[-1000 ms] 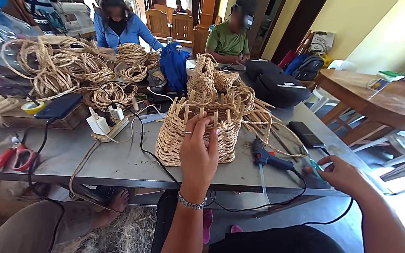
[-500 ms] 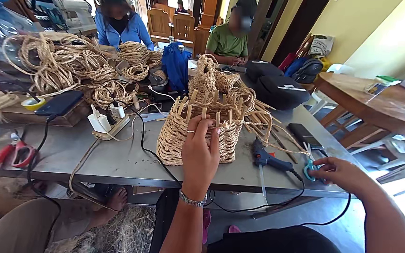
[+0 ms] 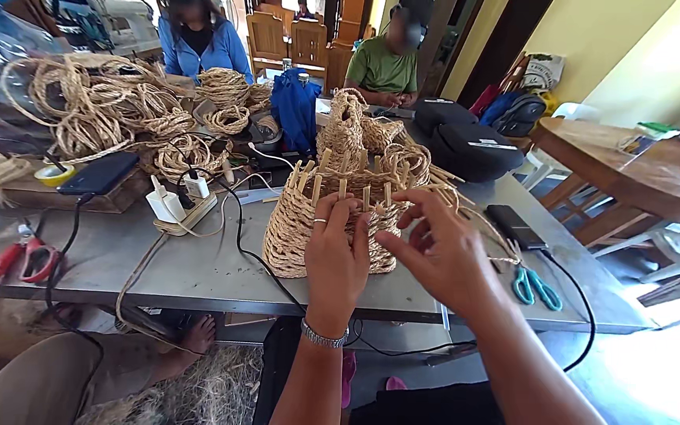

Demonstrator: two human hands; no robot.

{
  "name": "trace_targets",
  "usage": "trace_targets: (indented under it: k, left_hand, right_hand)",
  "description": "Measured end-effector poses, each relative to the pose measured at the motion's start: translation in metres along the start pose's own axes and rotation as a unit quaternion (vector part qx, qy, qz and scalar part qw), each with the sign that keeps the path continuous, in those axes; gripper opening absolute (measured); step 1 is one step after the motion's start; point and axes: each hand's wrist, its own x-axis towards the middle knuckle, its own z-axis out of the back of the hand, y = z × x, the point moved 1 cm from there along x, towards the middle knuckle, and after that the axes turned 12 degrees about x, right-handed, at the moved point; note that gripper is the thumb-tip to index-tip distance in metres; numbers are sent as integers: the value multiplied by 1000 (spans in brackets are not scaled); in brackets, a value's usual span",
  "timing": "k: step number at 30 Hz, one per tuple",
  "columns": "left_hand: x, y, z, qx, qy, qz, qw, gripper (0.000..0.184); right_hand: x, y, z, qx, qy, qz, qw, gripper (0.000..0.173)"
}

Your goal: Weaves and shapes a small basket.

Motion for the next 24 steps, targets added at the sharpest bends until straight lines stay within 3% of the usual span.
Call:
trace_targets:
  k: [2,9,24]
  left_hand:
    - [0,0,0,5,1,3,1000,22]
    - [1,-2,3,13,0,0,1000,22]
    - [2,-1,3,12,-7,-18,1000,21]
  right_hand:
    - [8,0,-15,-14,-6,23,1000,49]
    - [13,-8,-27,60,-69,42,995,14]
    - [1,-24,-38,297,-142,-65,942,11]
